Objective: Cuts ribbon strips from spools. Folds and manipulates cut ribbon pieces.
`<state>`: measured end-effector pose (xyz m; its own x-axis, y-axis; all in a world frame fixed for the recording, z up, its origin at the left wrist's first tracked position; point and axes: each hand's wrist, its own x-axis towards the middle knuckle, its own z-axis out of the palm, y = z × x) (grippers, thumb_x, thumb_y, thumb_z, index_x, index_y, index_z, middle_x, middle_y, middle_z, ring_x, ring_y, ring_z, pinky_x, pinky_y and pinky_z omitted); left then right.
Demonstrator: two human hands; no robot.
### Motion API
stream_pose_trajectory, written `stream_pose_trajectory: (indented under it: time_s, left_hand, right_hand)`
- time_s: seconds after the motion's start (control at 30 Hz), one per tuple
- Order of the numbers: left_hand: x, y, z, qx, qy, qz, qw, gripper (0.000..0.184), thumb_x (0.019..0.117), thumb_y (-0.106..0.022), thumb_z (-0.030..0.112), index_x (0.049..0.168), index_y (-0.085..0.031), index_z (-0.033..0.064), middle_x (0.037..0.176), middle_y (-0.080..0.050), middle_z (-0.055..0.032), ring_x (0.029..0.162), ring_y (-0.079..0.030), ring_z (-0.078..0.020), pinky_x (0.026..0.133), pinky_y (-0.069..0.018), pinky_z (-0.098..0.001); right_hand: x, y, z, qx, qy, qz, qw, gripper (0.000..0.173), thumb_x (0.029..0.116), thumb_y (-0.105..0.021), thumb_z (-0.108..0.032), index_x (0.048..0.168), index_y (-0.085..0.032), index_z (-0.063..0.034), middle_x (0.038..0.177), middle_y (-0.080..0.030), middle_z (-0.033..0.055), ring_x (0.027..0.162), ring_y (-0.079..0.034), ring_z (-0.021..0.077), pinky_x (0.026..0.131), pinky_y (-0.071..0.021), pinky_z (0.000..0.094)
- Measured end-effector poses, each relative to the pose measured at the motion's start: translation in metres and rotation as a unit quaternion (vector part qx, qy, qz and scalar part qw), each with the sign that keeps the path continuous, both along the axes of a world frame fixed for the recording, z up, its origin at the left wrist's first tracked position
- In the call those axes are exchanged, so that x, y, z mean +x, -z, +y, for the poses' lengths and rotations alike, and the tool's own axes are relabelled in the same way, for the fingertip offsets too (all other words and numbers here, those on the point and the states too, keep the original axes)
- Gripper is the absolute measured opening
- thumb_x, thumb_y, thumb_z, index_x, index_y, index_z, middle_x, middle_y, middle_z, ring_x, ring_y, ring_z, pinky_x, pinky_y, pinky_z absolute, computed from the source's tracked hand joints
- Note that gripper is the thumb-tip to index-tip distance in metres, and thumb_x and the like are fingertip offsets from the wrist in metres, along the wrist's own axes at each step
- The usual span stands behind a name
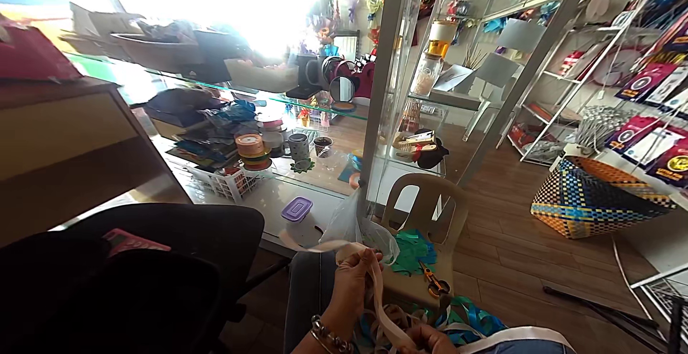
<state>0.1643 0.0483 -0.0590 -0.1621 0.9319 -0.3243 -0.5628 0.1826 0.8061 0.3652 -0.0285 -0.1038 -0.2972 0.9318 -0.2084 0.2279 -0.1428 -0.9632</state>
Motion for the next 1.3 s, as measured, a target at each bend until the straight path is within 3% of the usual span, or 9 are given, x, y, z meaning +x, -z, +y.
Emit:
stream_pose_trajectory:
  time_s: [0.07, 0.17, 0.3, 0.5, 0.6, 0.9, 1.03, 1.17, 1.3]
  left_hand:
    - [0.013, 0.003, -0.01, -0.012, 0.033, 0.003, 0.999, 0.016, 0.1043, -0.057, 0.013, 0.107, -0.063, -0.0023, 0.095, -0.076, -0.0123, 0.079, -0.074, -0.0183, 0.071, -0.0604, -0.03]
    - [0.032, 0.005, -0.023, 0.008, 0.081, 0.027, 0.996, 0.013, 0.102, -0.061, 0.01, 0.105, -0.066, -0.0022, 0.094, -0.075, -0.0099, 0.085, -0.073, -0.0158, 0.079, -0.059, -0.0302]
    - [0.044, 0.001, -0.031, 0.081, 0.081, 0.076, 0.99, 0.005, 0.0957, -0.068, 0.004, 0.093, -0.069, 0.0005, 0.087, -0.073, -0.0042, 0.082, -0.07, -0.0083, 0.08, -0.057, -0.0249]
    - [0.033, 0.004, -0.03, 0.073, 0.116, 0.1, 0.985, 0.011, 0.0985, -0.066, 0.009, 0.102, -0.072, 0.0012, 0.087, -0.072, -0.0025, 0.077, -0.067, -0.0081, 0.074, -0.057, -0.0258]
    - [0.025, 0.003, -0.027, 0.025, 0.197, 0.088, 0.976, 0.026, 0.0999, -0.064, 0.01, 0.123, -0.059, -0.0011, 0.096, -0.07, -0.0065, 0.078, -0.069, -0.0125, 0.073, -0.0595, -0.0291]
    - [0.016, 0.019, -0.027, -0.026, 0.285, 0.142, 0.948, 0.016, 0.1015, -0.064, 0.016, 0.089, -0.059, 0.0072, 0.072, -0.065, 0.0003, 0.06, -0.061, -0.0075, 0.058, -0.0531, -0.0234]
    - [0.011, 0.022, -0.03, -0.009, 0.356, 0.186, 0.916, 0.013, 0.1016, -0.064, 0.017, 0.092, -0.065, 0.0074, 0.078, -0.067, 0.0021, 0.064, -0.062, -0.0049, 0.06, -0.0525, -0.0218]
    - [0.011, 0.019, -0.036, 0.13, 0.386, 0.11, 0.906, 0.019, 0.102, -0.058, 0.007, 0.119, -0.065, 0.0043, 0.096, -0.074, 0.0005, 0.084, -0.07, -0.0065, 0.079, -0.0582, -0.0249]
    - [0.02, 0.021, -0.037, 0.146, 0.301, 0.108, 0.936, 0.011, 0.1003, -0.062, 0.007, 0.107, -0.07, 0.0041, 0.093, -0.073, 0.0011, 0.082, -0.068, -0.0058, 0.079, -0.0572, -0.0246]
  right_hand:
    - [-0.001, -0.004, 0.003, 0.055, 0.004, -0.054, 0.997, 0.067, 0.0871, -0.079, -0.032, 0.136, -0.055, 0.0059, 0.13, -0.062, 0.0223, 0.122, -0.059, 0.0321, 0.105, -0.0476, 0.0503]
    - [-0.013, -0.015, 0.014, 0.159, 0.067, -0.024, 0.985, 0.087, 0.0822, -0.082, -0.042, 0.145, -0.046, 0.0057, 0.144, -0.054, 0.0225, 0.133, -0.052, 0.0306, 0.11, -0.0446, 0.0483]
    - [-0.025, -0.026, 0.027, 0.139, 0.134, 0.087, 0.977, 0.072, 0.0806, -0.083, -0.027, 0.135, -0.049, 0.0043, 0.12, -0.065, 0.0099, 0.111, -0.063, 0.012, 0.096, -0.0529, 0.0288]
    - [-0.03, -0.019, 0.024, 0.013, 0.121, 0.214, 0.969, 0.015, 0.0895, -0.072, 0.0, 0.102, -0.064, -0.0002, 0.084, -0.07, 0.0016, 0.077, -0.068, 0.0072, 0.076, -0.058, 0.025]
    - [-0.027, -0.013, 0.021, 0.008, 0.137, 0.224, 0.965, 0.009, 0.0901, -0.071, 0.001, 0.097, -0.065, 0.0002, 0.081, -0.07, 0.0018, 0.076, -0.067, 0.0072, 0.076, -0.058, 0.0244]
    - [-0.024, -0.005, 0.015, -0.071, 0.182, 0.332, 0.923, 0.013, 0.1014, -0.058, -0.009, 0.092, -0.065, -0.0034, 0.082, -0.07, 0.0055, 0.074, -0.067, 0.0107, 0.072, -0.0586, 0.0284]
    - [-0.026, -0.006, 0.02, -0.093, 0.244, 0.317, 0.912, 0.018, 0.107, -0.049, -0.009, 0.099, -0.062, 0.0004, 0.079, -0.069, 0.0072, 0.067, -0.066, 0.0116, 0.068, -0.0589, 0.0268]
    - [-0.026, -0.001, 0.021, -0.094, 0.245, 0.284, 0.922, 0.013, 0.104, -0.053, -0.005, 0.107, -0.064, 0.002, 0.077, -0.068, 0.0052, 0.064, -0.065, 0.0104, 0.065, -0.0582, 0.0267]
    - [-0.029, -0.001, 0.016, -0.086, 0.209, 0.336, 0.914, 0.019, 0.1052, -0.05, -0.007, 0.111, -0.066, 0.0008, 0.09, -0.074, 0.0075, 0.079, -0.072, 0.0132, 0.076, -0.061, 0.0297]
